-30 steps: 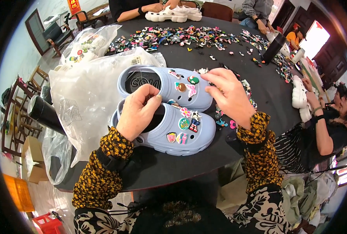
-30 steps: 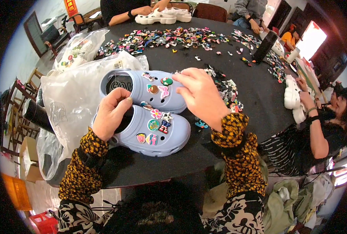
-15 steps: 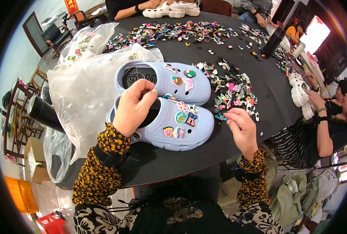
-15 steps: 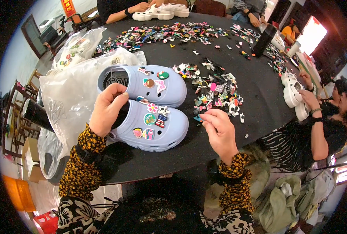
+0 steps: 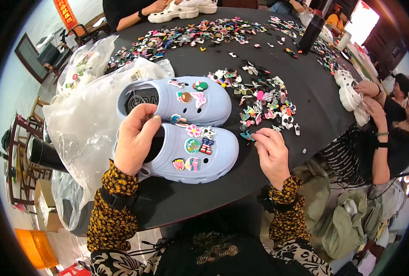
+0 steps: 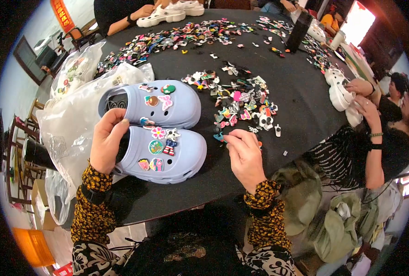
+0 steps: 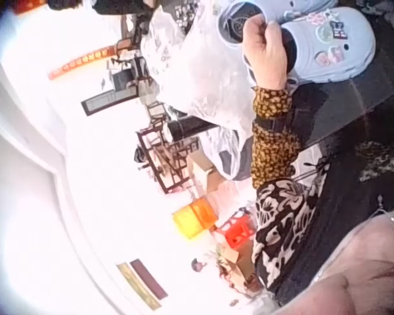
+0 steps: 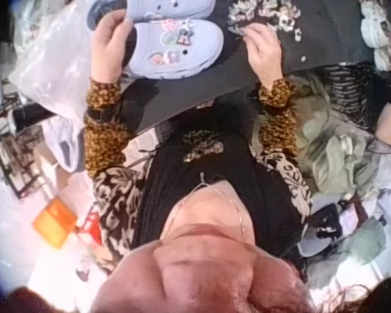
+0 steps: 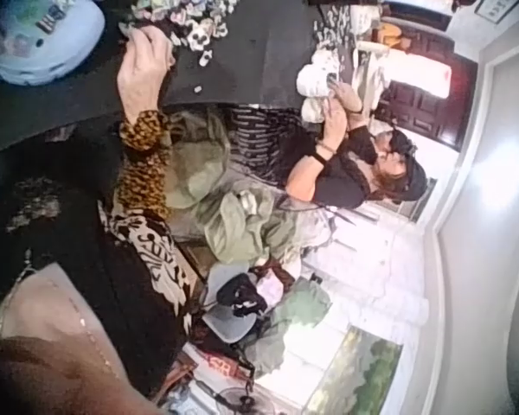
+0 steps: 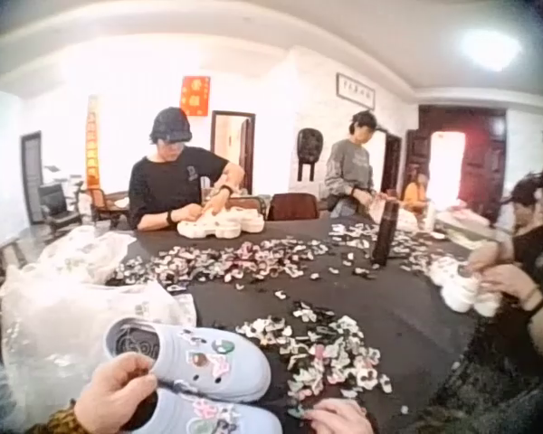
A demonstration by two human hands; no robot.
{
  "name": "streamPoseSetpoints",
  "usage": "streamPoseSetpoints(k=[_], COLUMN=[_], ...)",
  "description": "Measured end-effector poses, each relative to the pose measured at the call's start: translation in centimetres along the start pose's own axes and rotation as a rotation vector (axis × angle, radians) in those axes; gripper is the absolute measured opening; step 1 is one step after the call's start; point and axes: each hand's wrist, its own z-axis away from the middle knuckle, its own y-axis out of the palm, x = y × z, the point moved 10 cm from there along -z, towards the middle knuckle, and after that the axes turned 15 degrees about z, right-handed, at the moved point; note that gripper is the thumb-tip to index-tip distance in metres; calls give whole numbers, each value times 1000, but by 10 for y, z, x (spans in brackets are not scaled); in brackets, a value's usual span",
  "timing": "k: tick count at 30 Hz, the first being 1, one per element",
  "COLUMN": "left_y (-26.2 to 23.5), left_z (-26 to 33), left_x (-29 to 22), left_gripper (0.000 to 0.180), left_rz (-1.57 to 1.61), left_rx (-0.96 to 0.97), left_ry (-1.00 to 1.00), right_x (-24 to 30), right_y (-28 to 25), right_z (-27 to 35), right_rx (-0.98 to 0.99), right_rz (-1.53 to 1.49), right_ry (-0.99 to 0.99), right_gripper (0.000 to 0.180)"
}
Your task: Manually attaching decorative charms to the holes of clogs to customize them.
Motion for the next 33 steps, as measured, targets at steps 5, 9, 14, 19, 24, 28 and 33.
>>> streamPoseSetpoints(k=[5, 9, 14, 19, 24, 28, 33], left_y=[2, 5, 17, -4, 20, 20, -10], left_z=[-1, -1, -3, 4, 3, -3, -17], left_x=[6, 4, -4, -3, -5, -2, 10], left_gripper=[21, 21, 22, 29, 41, 36, 24], left_rz=[63, 78, -4, -12, -82, -301, -371], left_rx=[33, 42, 39, 54, 183, 208, 169], left_ry=[-49, -72, -37, -35, -22, -97, -42], right_x=[-8, -14, -22, -15, -24, -24, -9], right_y=[-10, -10, -19, -21, -25, -25, -28], right_z=[1, 2, 3, 1, 14, 16, 10], right_rx=[-75, -99, -144, -192, -232, -235, -258], right_rz=[-47, -97, -30, -121, -144, -180, -192], right_ry=[57, 99, 39, 28, 20, 7, -33], right_gripper=[16, 17, 18, 15, 15, 15, 17])
